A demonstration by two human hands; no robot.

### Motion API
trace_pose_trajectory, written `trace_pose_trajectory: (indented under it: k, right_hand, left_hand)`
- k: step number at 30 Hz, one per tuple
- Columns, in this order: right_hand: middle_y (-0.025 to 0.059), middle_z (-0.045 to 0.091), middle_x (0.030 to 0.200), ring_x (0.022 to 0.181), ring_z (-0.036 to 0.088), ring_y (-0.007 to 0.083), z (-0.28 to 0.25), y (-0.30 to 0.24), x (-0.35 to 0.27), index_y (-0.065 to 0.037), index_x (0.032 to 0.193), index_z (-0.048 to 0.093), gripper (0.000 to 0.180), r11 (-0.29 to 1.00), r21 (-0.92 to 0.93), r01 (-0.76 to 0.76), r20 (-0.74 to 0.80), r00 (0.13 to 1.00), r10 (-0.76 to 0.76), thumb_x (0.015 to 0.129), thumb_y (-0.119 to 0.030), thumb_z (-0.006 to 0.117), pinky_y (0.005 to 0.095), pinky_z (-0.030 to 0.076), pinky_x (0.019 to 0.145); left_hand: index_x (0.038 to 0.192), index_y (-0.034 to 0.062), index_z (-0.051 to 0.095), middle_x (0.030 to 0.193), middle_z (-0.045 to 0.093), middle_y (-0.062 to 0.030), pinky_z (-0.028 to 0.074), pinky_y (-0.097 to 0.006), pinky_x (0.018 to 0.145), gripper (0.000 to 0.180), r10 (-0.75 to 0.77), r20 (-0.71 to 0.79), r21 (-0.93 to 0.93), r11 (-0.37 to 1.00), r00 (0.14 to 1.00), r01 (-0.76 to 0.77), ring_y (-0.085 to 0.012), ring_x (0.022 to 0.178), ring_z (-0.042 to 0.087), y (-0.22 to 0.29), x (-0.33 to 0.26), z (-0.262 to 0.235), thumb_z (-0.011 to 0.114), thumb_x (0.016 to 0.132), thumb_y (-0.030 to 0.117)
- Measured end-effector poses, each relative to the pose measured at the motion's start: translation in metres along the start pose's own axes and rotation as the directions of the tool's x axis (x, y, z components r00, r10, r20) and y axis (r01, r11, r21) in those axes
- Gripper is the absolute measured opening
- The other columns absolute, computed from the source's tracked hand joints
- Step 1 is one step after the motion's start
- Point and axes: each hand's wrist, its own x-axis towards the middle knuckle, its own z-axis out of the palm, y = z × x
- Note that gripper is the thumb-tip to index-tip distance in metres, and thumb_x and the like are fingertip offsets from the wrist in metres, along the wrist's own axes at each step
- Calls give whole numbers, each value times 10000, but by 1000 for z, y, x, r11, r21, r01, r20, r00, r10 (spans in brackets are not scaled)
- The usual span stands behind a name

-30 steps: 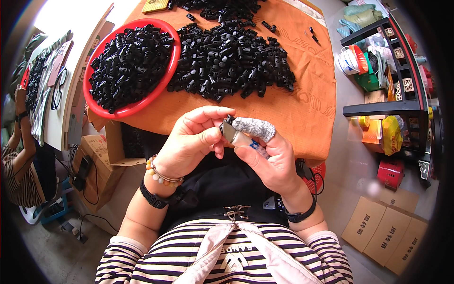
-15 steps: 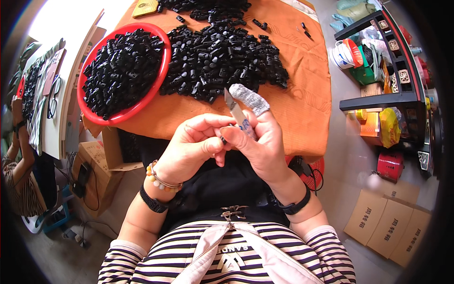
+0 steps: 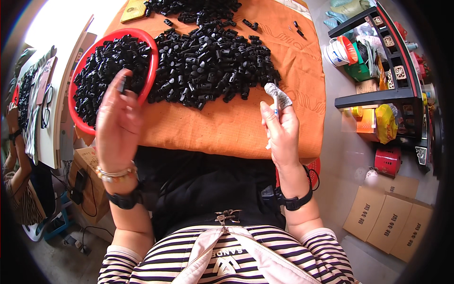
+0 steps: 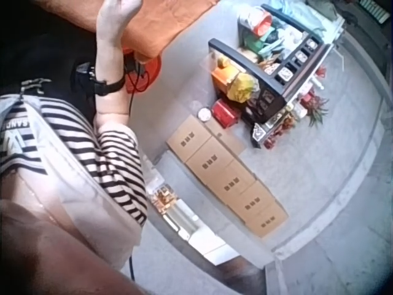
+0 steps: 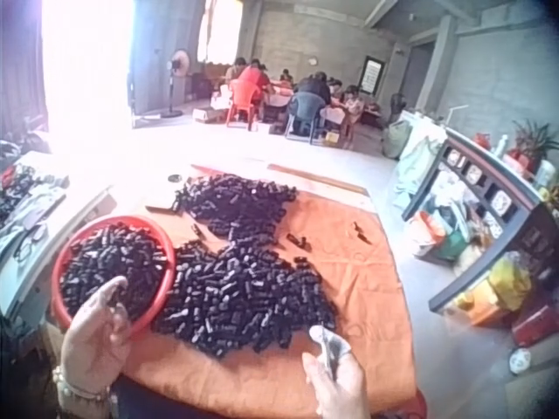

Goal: Using a small hand blade to scrape excess material or smooth the surface of small black shoe components.

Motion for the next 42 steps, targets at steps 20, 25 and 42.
trace_pose_trajectory:
  k: [20,25,42]
  right_hand:
    - [132,598,947,832,604,237,14,31,38,-52,1233,457,550,766,-493,414,126,904,-408,726,17,660,317,489,724]
    - [96,592,920,749,591,149,16,11,15,-54,1278,404,618,878,-359,316,150,948,-280,735,-11,695,272,492,674]
    - [39,577,848,766,572,79,29,-21,-28,24,1286,387,563,950,-41,311,362,891,-276,816,-123,661,201,477,653]
  left_hand:
    - [1253,-4,422,869,589,-57,497,-215,627,348,-101,-29,233,967,994,105,-77,684,563,-25,-9,11,437,928,121]
    - [1180,16,484,858,592,-35,500,-210,639,287,-439,18,306,858,899,412,-69,686,571,-53,-21,31,480,911,114]
    - [1121,107,441,773,529,-28,430,-216,522,213,-482,162,-71,865,861,498,-77,572,500,-65,-29,38,414,957,240]
